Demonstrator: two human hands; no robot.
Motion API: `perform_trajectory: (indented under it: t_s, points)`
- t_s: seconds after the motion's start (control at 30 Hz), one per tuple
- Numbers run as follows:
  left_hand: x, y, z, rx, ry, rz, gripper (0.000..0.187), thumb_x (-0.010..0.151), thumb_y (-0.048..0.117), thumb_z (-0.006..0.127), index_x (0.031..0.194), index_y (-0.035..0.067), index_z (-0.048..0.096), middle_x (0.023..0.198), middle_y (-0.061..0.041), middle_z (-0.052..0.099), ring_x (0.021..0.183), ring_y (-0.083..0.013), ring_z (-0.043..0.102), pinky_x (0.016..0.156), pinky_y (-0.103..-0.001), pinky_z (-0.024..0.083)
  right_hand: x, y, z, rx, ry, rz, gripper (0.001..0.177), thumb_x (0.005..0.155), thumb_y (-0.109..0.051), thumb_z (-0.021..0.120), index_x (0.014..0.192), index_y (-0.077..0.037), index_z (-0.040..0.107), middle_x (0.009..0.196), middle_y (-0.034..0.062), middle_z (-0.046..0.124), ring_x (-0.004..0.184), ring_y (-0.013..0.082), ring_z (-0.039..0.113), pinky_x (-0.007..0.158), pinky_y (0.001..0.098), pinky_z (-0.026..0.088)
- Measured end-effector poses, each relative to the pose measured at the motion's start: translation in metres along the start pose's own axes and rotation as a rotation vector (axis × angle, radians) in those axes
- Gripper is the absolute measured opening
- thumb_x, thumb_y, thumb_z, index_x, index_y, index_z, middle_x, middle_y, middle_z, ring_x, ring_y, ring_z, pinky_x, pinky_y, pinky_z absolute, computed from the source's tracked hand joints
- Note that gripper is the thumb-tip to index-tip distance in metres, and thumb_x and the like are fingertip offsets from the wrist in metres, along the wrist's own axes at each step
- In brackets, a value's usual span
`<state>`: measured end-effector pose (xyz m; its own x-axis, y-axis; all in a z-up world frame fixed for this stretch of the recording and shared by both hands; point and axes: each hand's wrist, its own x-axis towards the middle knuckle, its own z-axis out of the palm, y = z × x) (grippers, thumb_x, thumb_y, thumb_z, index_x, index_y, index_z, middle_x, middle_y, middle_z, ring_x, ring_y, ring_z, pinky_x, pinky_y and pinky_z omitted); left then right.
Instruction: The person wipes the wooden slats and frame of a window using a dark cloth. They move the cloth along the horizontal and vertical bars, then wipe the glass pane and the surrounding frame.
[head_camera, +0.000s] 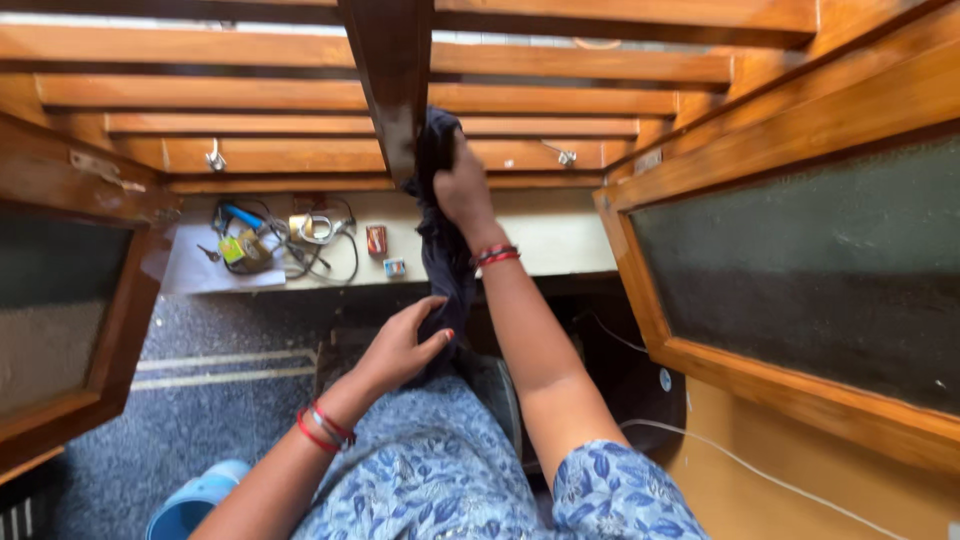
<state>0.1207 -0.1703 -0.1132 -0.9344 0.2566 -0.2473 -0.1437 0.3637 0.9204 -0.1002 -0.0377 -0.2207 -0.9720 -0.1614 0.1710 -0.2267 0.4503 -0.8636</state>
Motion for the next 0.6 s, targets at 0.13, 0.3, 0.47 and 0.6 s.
perform_trajectory:
  t_s: [0.13, 0.3, 0.47, 0.6]
  points:
    - [-0.003, 0.005, -0.001, 0.020, -0.082, -0.031, 0.054, 0.087, 0.024, 0.073, 0.134, 0.002, 0.058, 0.125, -0.021, 0.069, 0.120, -0.0331, 0.066, 0.100, -0.039, 0.051, -0.027, 0.029, -0.008, -0.105, -0.016, 0.128, 0.048, 0.083, 0.002, 0.055, 0.127, -0.009, 0.069, 0.116, 0.0235, 0.077, 0.112, 0.0405, 0.075, 0.098, 0.0385, 0.059]
    - [-0.006, -0.004, -0.003, 0.031, -0.070, -0.043, 0.056, 0.087, 0.024, 0.073, 0.136, 0.003, 0.056, 0.130, -0.020, 0.066, 0.124, -0.0332, 0.063, 0.103, -0.039, 0.049, -0.013, 0.062, 0.001, 0.472, 0.363, 0.370, 0.051, 0.082, 0.002, 0.050, 0.132, 0.010, 0.053, 0.116, 0.0333, 0.068, 0.101, 0.0423, 0.067, 0.089, 0.0430, 0.057]
    - [-0.006, -0.018, -0.006, 0.052, 0.080, -0.060, 0.063, 0.087, 0.024, 0.073, 0.141, 0.002, 0.050, 0.136, -0.022, 0.060, 0.131, -0.0355, 0.057, 0.106, -0.041, 0.046, 0.008, 0.068, 0.028, 0.126, 0.247, 0.045, 0.084, 0.090, -0.006, 0.063, 0.151, 0.012, 0.008, 0.148, 0.0308, 0.036, 0.138, 0.0369, 0.038, 0.122, 0.0502, 0.028]
    - [0.002, -0.025, -0.009, 0.066, 0.102, -0.069, 0.065, 0.086, 0.024, 0.073, 0.141, 0.001, 0.050, 0.136, -0.023, 0.060, 0.130, -0.0375, 0.056, 0.106, -0.043, 0.045, 0.004, 0.050, 0.043, -0.600, -0.002, -0.145, 0.058, 0.076, -0.014, 0.069, 0.133, -0.008, 0.058, 0.132, 0.0165, 0.059, 0.134, 0.0378, 0.040, 0.115, 0.0585, 0.022]
